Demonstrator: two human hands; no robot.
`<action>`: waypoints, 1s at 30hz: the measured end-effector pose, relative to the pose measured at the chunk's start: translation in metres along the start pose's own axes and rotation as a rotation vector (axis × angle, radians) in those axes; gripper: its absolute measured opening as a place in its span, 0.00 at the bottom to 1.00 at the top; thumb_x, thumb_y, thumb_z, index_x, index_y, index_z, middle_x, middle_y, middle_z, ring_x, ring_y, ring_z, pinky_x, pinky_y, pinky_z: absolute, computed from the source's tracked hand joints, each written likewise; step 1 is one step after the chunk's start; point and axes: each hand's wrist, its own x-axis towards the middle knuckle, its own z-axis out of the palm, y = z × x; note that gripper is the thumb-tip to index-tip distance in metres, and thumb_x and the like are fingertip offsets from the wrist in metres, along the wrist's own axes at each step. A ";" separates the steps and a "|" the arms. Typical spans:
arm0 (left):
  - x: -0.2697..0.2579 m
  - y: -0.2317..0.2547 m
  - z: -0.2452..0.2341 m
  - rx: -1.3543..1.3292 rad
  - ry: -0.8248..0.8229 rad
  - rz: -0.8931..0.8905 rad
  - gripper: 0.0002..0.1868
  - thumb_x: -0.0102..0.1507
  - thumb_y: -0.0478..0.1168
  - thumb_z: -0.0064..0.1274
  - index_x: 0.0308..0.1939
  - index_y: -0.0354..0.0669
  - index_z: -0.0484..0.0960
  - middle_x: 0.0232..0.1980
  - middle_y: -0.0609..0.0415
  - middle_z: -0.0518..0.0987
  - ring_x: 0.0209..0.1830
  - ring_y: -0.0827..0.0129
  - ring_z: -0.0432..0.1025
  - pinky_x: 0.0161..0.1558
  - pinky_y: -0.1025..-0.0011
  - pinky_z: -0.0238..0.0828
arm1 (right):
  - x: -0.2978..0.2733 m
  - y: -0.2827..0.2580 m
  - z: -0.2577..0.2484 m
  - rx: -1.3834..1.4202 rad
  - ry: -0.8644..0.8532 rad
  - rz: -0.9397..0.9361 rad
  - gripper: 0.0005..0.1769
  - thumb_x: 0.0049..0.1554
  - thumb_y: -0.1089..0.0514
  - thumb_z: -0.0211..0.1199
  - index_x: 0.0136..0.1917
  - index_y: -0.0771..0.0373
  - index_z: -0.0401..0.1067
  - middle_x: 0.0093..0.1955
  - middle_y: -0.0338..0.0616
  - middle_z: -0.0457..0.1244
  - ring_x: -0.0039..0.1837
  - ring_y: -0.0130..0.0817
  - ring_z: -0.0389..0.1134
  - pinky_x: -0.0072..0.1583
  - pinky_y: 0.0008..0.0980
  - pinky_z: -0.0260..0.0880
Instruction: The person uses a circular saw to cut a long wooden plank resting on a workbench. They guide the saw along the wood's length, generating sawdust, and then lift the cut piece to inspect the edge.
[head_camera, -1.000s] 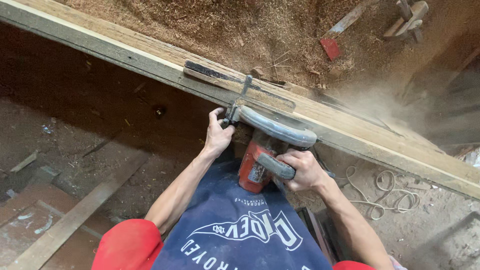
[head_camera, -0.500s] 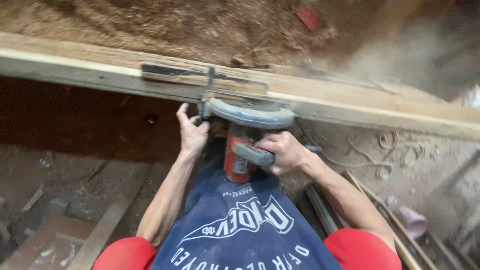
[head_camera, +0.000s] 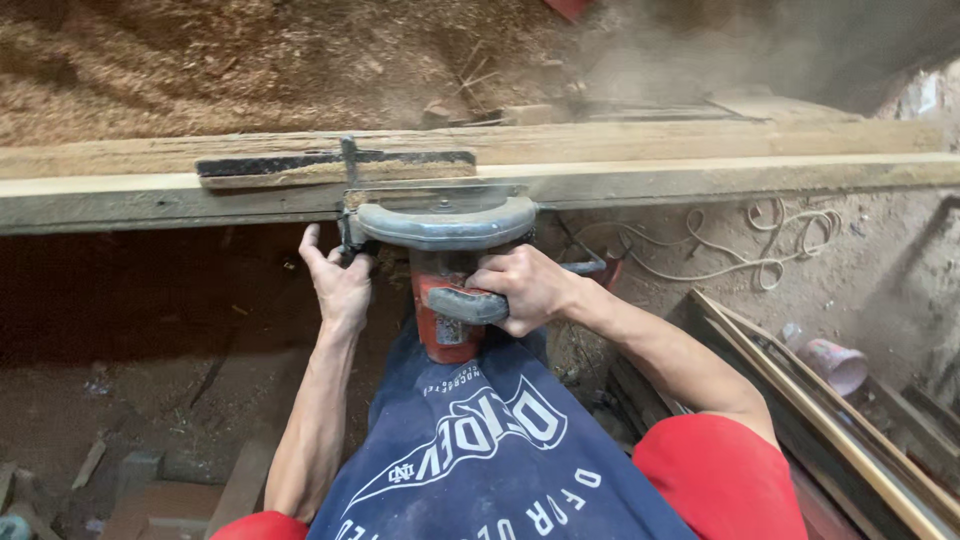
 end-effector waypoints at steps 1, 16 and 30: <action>0.000 0.001 -0.002 0.014 0.010 -0.001 0.45 0.59 0.27 0.51 0.76 0.42 0.45 0.48 0.47 0.77 0.41 0.72 0.70 0.38 0.73 0.68 | 0.002 -0.001 0.000 0.004 0.002 -0.005 0.27 0.32 0.61 0.68 0.49 0.65 0.77 0.45 0.53 0.70 0.44 0.51 0.74 0.45 0.41 0.76; 0.022 -0.014 -0.032 0.031 0.057 0.143 0.32 0.58 0.27 0.55 0.66 0.35 0.68 0.56 0.45 0.80 0.53 0.69 0.74 0.53 0.73 0.72 | 0.047 -0.022 0.004 0.006 -0.020 -0.044 0.23 0.37 0.60 0.71 0.48 0.66 0.77 0.42 0.53 0.70 0.42 0.48 0.74 0.44 0.39 0.78; 0.022 0.016 -0.062 0.037 0.114 0.024 0.48 0.56 0.28 0.57 0.76 0.42 0.48 0.48 0.46 0.79 0.42 0.70 0.74 0.41 0.72 0.74 | 0.075 -0.029 0.024 -0.007 -0.039 -0.036 0.23 0.37 0.62 0.71 0.48 0.69 0.78 0.42 0.56 0.70 0.42 0.49 0.75 0.44 0.39 0.78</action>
